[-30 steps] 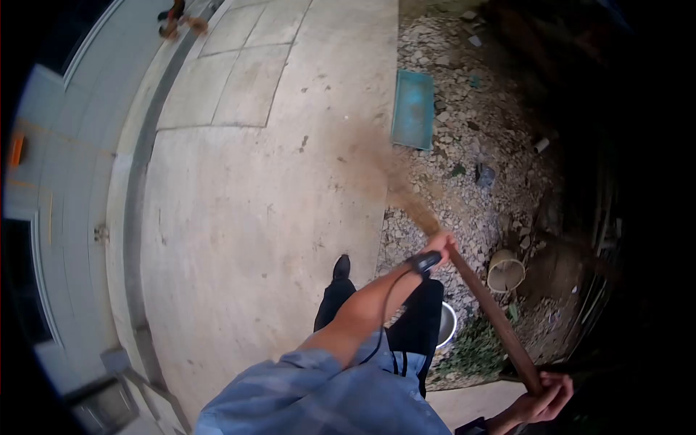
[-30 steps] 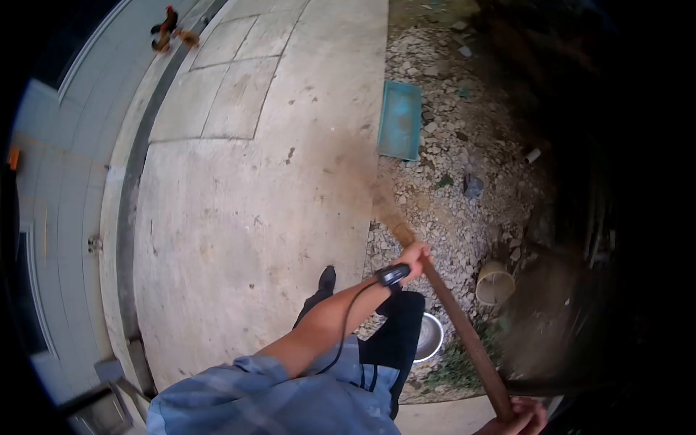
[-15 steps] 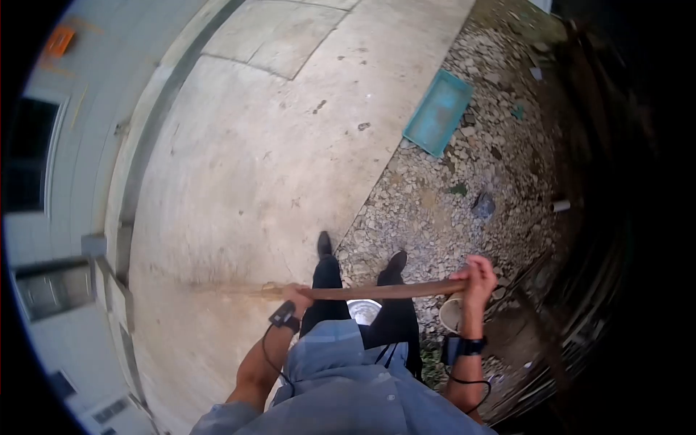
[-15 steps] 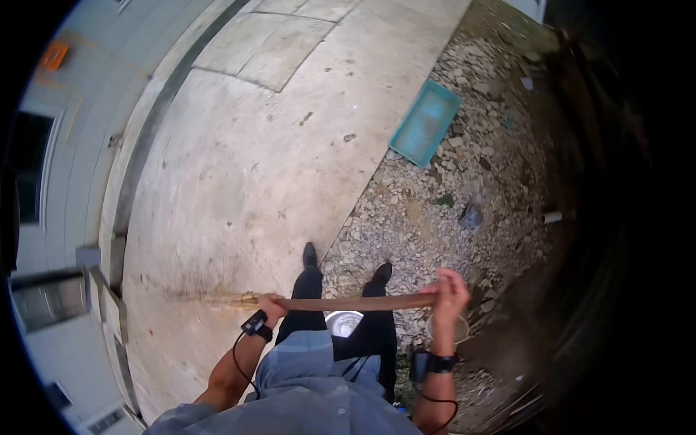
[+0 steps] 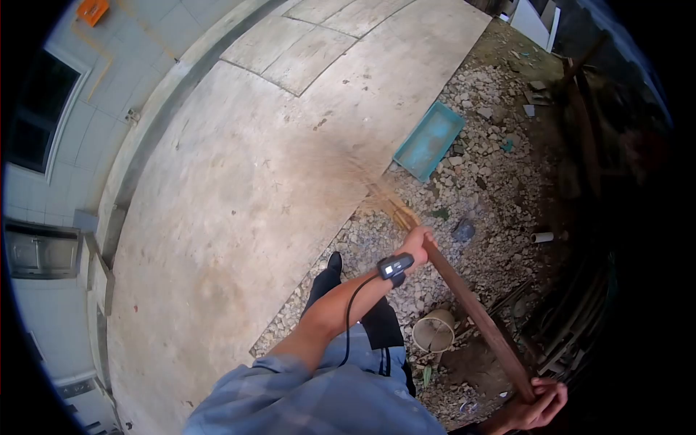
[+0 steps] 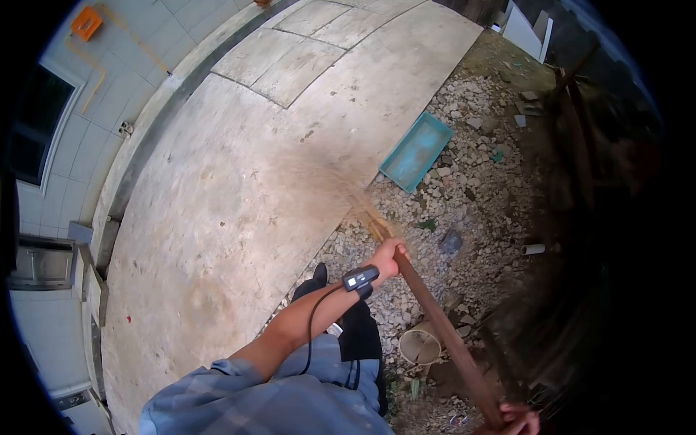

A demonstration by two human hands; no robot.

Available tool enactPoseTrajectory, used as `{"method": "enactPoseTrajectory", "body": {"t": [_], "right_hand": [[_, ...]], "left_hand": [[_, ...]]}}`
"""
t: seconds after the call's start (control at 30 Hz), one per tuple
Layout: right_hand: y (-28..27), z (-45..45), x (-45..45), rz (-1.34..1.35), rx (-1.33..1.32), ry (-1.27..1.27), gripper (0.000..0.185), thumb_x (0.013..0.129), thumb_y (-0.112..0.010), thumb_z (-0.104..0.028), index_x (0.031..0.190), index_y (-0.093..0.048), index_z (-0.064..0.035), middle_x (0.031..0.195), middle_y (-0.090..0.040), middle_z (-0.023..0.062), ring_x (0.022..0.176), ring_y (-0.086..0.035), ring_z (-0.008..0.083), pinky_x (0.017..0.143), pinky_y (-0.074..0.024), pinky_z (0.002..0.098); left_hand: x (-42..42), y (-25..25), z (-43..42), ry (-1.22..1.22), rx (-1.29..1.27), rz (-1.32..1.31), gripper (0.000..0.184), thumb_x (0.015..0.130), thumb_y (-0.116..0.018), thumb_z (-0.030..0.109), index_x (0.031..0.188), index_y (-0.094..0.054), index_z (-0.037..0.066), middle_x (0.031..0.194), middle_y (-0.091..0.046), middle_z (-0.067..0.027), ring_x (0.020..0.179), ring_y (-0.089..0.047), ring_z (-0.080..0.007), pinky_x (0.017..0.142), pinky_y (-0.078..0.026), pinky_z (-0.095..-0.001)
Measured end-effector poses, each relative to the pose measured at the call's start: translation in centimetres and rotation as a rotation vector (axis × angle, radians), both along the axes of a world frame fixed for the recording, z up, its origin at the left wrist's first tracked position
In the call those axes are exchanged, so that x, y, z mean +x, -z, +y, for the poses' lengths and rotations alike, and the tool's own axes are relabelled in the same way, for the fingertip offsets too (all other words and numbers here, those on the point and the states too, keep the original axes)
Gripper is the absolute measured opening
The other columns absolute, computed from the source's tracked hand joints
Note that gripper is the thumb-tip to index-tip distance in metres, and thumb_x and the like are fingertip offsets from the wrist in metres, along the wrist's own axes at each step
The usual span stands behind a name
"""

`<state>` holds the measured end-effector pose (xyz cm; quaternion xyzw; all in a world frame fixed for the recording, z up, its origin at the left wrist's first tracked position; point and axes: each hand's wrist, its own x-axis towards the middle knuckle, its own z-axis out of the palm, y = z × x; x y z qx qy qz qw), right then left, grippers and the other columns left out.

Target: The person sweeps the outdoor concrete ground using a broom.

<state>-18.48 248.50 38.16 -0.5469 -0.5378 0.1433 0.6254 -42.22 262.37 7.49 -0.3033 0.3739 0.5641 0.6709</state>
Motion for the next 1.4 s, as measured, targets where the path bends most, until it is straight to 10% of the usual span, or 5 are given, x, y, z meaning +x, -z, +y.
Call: {"method": "enactPoseTrajectory", "body": {"t": [0.33,0.57,0.77,1.07,1.4], "right_hand": [[8.8,6.3,-8.5,-0.100,-0.536,-0.357,0.012,0.075,-0.045,0.003,0.082,-0.054,0.0032,0.077,-0.054,0.0097,0.054,-0.056,0.0172,0.050,-0.0455,0.0224],[19.9,9.5,-13.5,0.263,-0.779,-0.685,0.009,0.081,-0.043,-0.003,0.082,-0.052,-0.0008,0.060,-0.052,0.0053,0.051,-0.055,0.0141,0.048,-0.0448,0.0245],[17.5,12.9,-4.9,0.336,-0.657,-0.400,0.010,0.083,-0.042,-0.006,0.088,-0.050,-0.0037,0.052,-0.044,0.0008,0.046,-0.049,0.0114,0.046,-0.0438,0.0241],[9.8,8.6,3.5,0.134,-0.326,0.282,0.015,0.083,-0.042,-0.012,0.090,-0.051,-0.0021,0.057,-0.044,0.0019,0.051,-0.045,0.0092,0.050,-0.0396,0.0208],[2.5,22.6,-21.1,-0.354,-0.126,0.324,0.012,0.080,-0.047,-0.005,0.084,-0.054,0.0034,0.073,-0.054,0.0116,0.056,-0.052,0.0179,0.052,-0.0434,0.0249]], "left_hand": [[-7.0,16.5,-22.7,-0.055,-0.042,0.219,0.009,0.069,-0.055,0.009,0.067,-0.046,0.008,0.059,-0.046,-0.0023,0.055,-0.047,-0.0161,0.054,-0.041,-0.0261],[-17.2,22.8,-43.6,0.666,-0.503,0.974,0.009,0.061,-0.051,0.017,0.067,-0.048,0.011,0.058,-0.049,-0.0039,0.055,-0.048,-0.0155,0.050,-0.042,-0.0310],[-14.1,7.5,-21.2,-0.639,-0.323,0.116,0.023,0.069,-0.048,0.004,0.054,-0.033,0.015,0.046,-0.035,0.0014,0.040,-0.037,-0.0133,0.042,-0.037,-0.0243],[-3.6,7.1,5.2,-0.122,0.011,0.027,0.012,0.074,-0.049,0.008,0.065,-0.042,0.006,0.055,-0.045,-0.0055,0.047,-0.045,-0.0194,0.045,-0.040,-0.0310],[-8.8,8.0,32.6,0.503,0.364,0.127,0.016,0.071,-0.044,0.010,0.055,-0.041,0.005,0.055,-0.050,-0.0109,0.045,-0.047,-0.0224,0.041,-0.037,-0.0301]]}}
